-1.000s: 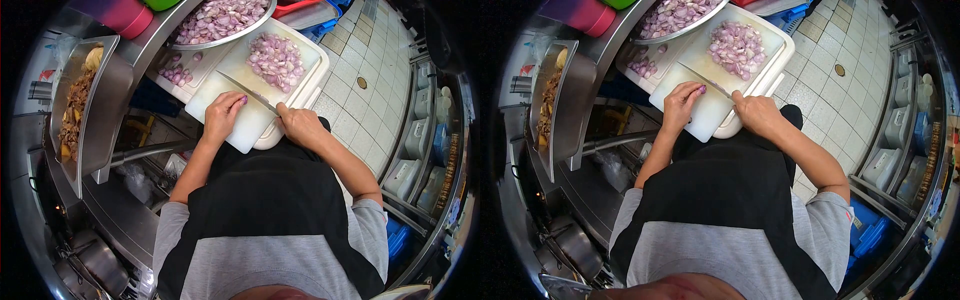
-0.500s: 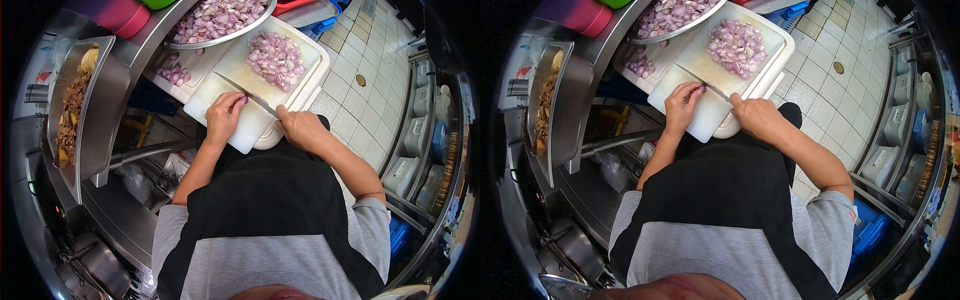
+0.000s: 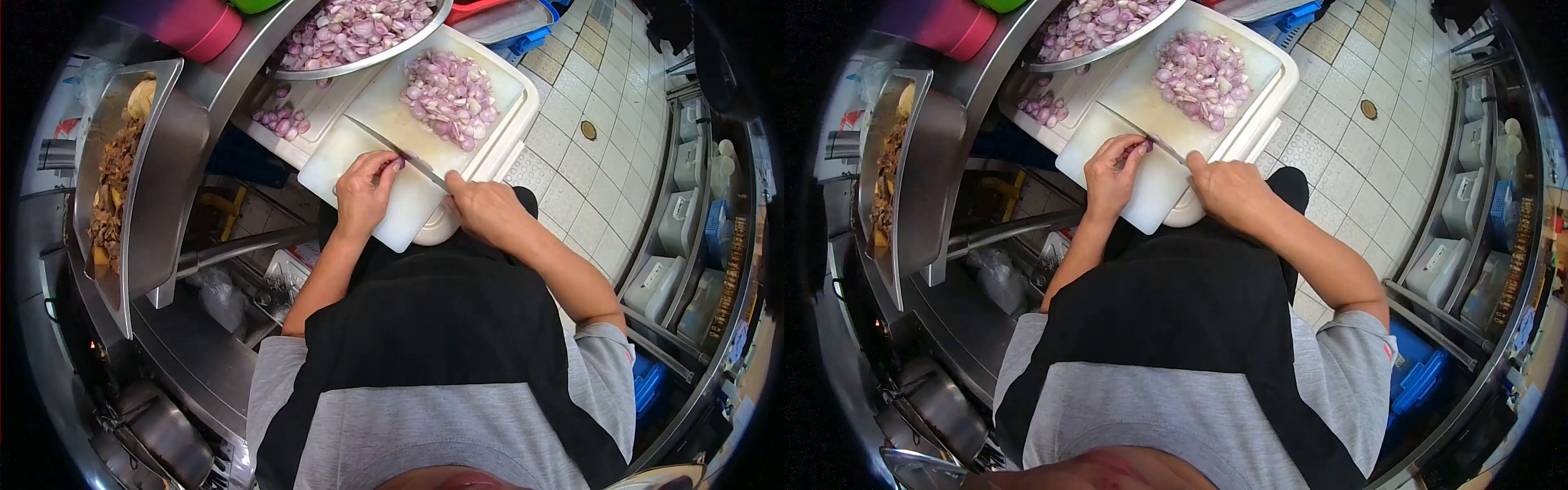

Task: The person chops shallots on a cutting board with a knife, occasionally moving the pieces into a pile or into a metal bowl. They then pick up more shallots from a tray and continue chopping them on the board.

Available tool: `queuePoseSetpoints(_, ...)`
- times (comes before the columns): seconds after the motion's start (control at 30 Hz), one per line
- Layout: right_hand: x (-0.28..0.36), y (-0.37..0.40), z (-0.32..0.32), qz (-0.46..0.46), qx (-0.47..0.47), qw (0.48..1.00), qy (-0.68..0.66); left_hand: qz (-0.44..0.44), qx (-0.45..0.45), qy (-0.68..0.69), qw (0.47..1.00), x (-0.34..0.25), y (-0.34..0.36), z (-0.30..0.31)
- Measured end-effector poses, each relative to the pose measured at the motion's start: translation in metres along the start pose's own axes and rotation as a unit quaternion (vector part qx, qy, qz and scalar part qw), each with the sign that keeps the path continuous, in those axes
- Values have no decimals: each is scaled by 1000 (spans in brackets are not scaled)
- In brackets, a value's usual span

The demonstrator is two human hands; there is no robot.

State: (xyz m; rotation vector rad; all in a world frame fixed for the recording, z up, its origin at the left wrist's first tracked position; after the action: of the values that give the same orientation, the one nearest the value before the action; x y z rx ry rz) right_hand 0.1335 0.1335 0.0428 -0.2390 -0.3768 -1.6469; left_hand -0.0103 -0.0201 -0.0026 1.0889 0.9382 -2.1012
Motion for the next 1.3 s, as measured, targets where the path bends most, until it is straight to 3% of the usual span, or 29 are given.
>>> queuePoseSetpoints(0.13,-1,-21,-3,0,-4,1000,-5,0,2,-4,1000,-3,0,1)
queuePoseSetpoints(0.33,8,17,32,-14,34,999,5,-1,-10,7,1000,0,1,-2)
queuePoseSetpoints(0.57,0,-19,-8,-9,3,1000,-27,4,-16,10,1000,-1,0,-3)
queuePoseSetpoints(0.83,13,13,31,-33,39,999,-16,-1,-21,4,1000,3,1,-3)
queuePoseSetpoints(1.07,3,-20,-12,-14,-17,999,-43,6,-24,10,1000,2,1,-4)
queuePoseSetpoints(1.3,15,12,29,-27,37,999,-16,-7,-26,0,1000,3,2,-4)
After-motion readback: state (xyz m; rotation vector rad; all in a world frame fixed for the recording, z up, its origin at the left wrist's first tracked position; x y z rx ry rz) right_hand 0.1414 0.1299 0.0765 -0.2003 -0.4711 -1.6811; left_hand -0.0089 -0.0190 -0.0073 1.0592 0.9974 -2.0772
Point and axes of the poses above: each hand's wrist, its own y-axis away from the middle knuckle, its own z-axis out of the back of the hand, x = y × z, the point moved 1 cm from there along -y, towards the middle knuckle, and after that the axes turned 3 degrees about y, right-handed, at the moved point
